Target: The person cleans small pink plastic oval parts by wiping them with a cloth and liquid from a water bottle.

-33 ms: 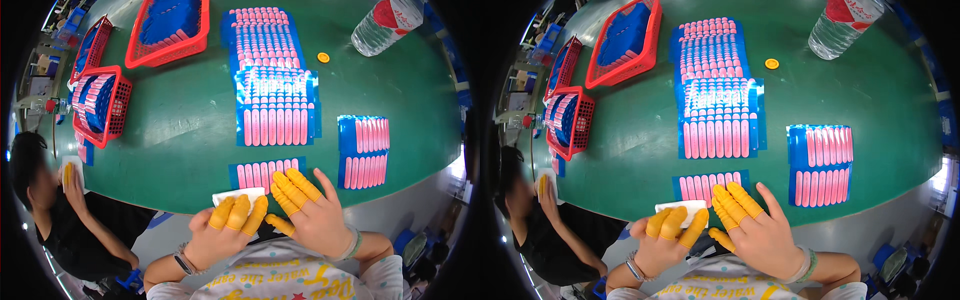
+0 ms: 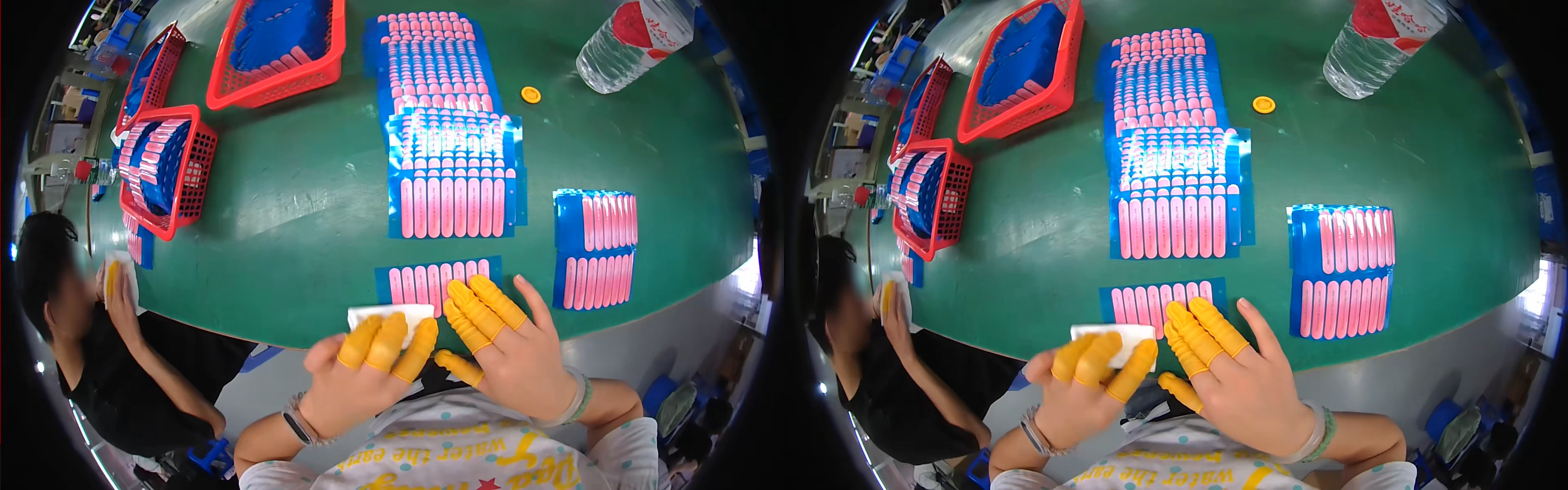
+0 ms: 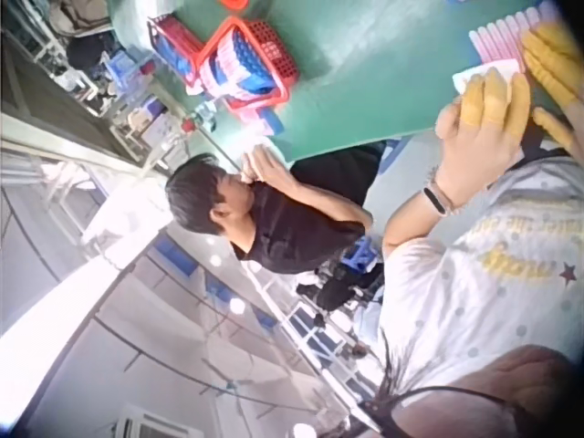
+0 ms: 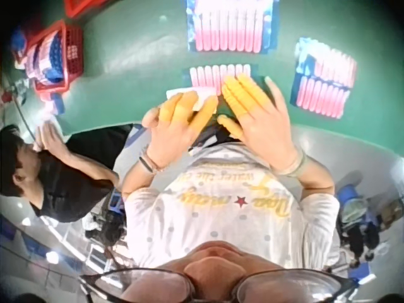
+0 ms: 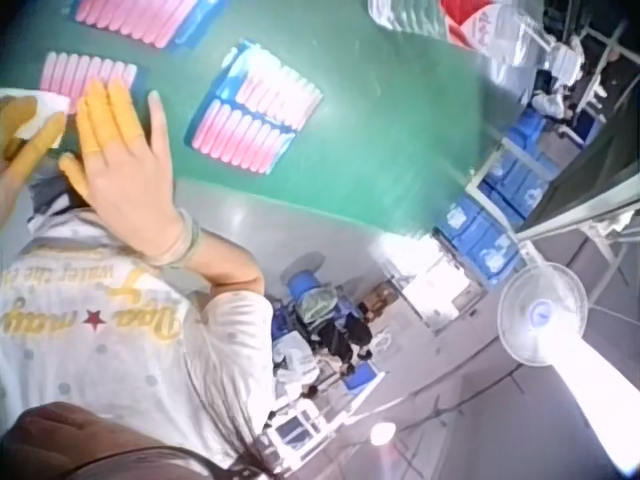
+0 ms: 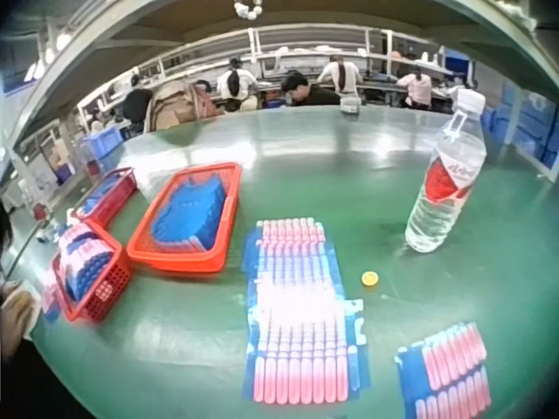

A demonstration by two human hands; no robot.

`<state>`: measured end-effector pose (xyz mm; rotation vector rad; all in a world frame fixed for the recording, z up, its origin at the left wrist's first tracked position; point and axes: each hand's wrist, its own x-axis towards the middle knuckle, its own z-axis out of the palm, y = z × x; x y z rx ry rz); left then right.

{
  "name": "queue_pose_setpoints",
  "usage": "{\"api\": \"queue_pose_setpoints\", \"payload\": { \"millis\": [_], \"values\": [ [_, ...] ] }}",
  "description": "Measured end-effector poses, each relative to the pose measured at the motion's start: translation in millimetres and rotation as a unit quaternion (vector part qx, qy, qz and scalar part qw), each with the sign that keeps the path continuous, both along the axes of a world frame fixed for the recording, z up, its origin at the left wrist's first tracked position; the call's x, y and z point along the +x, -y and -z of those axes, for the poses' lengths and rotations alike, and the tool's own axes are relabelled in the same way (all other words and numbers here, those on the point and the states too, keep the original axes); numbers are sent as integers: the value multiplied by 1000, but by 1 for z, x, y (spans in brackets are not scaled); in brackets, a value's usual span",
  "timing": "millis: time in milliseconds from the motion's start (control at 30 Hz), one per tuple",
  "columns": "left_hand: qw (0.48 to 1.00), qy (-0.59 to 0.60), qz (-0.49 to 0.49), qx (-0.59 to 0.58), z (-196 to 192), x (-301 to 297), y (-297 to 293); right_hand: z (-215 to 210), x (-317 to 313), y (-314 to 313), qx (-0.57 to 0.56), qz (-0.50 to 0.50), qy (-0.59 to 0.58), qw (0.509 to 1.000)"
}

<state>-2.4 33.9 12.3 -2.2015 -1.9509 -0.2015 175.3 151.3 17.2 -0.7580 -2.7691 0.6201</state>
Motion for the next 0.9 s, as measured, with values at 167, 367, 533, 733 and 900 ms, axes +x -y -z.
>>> {"api": "queue_pose_setpoints", "payload": {
  "millis": [167,367,533,733,900],
  "values": [
    [999,-41,-32,12,-2,-22,-42,-2,-1,0,3,6,-3,1000],
    [1000,-13,8,-15,-2,-11,3,-3,-3,1,-13,14,1,1000],
    [1000,-2,-9,-15,-4,-23,-16,-5,0,2,-6,15,14,1000],
    [997,-54,-46,9,2,-29,-22,-2,-4,2,-10,7,22,1000],
    [1000,-17,-13,-8,0,-12,19,-8,-4,2,-10,12,35,999]
  ]
}}
